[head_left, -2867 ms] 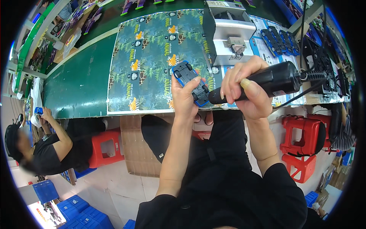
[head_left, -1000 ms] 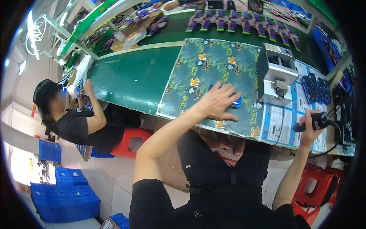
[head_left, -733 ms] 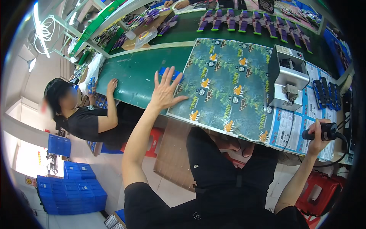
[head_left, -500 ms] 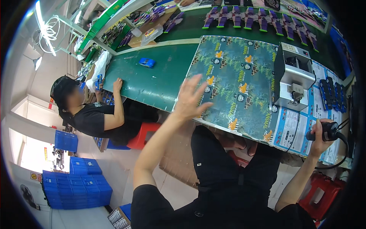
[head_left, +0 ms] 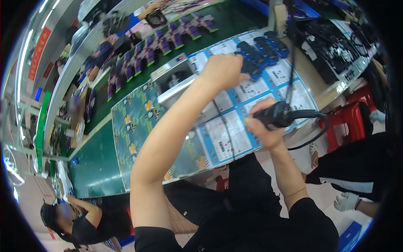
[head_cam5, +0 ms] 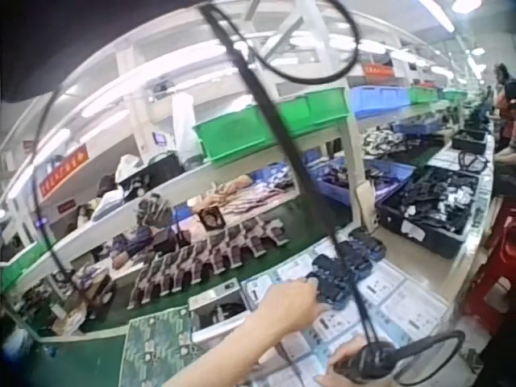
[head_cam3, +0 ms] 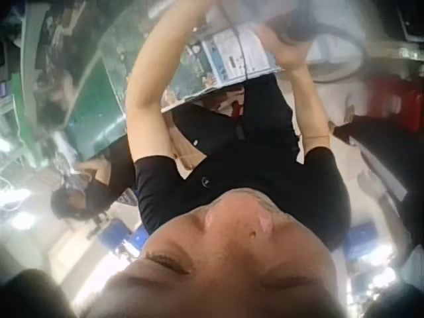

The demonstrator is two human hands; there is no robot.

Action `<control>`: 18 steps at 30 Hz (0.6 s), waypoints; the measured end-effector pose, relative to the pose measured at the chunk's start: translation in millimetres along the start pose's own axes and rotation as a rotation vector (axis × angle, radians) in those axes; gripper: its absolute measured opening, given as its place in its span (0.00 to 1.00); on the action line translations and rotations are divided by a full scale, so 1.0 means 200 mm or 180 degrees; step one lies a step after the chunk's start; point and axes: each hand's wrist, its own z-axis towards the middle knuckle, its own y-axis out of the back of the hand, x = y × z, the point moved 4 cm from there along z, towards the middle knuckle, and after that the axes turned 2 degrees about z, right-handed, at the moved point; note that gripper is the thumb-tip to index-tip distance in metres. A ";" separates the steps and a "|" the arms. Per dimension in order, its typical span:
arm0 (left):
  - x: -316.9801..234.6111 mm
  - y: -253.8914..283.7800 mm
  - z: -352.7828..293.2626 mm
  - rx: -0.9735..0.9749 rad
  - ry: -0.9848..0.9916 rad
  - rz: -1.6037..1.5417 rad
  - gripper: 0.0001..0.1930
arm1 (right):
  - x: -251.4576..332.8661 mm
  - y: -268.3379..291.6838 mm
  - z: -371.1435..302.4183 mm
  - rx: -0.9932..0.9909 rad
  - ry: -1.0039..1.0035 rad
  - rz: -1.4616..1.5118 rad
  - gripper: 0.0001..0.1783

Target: Assembling toy cars using an electric screwdriver at a factory workbench.

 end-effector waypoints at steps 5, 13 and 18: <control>0.26 -0.31 0.38 0.1166 0.0627 -0.0421 0.47 | 0.05 -0.02 0.07 0.0082 0.0710 -0.0544 0.18; 0.20 -0.31 0.37 0.0129 0.1140 -0.1869 0.37 | 0.11 0.01 0.08 0.0095 0.0670 -0.0474 0.19; 0.08 -0.22 0.11 -0.0979 0.1018 -0.2783 0.20 | 0.09 -0.05 0.05 -0.0033 0.0771 -0.0336 0.19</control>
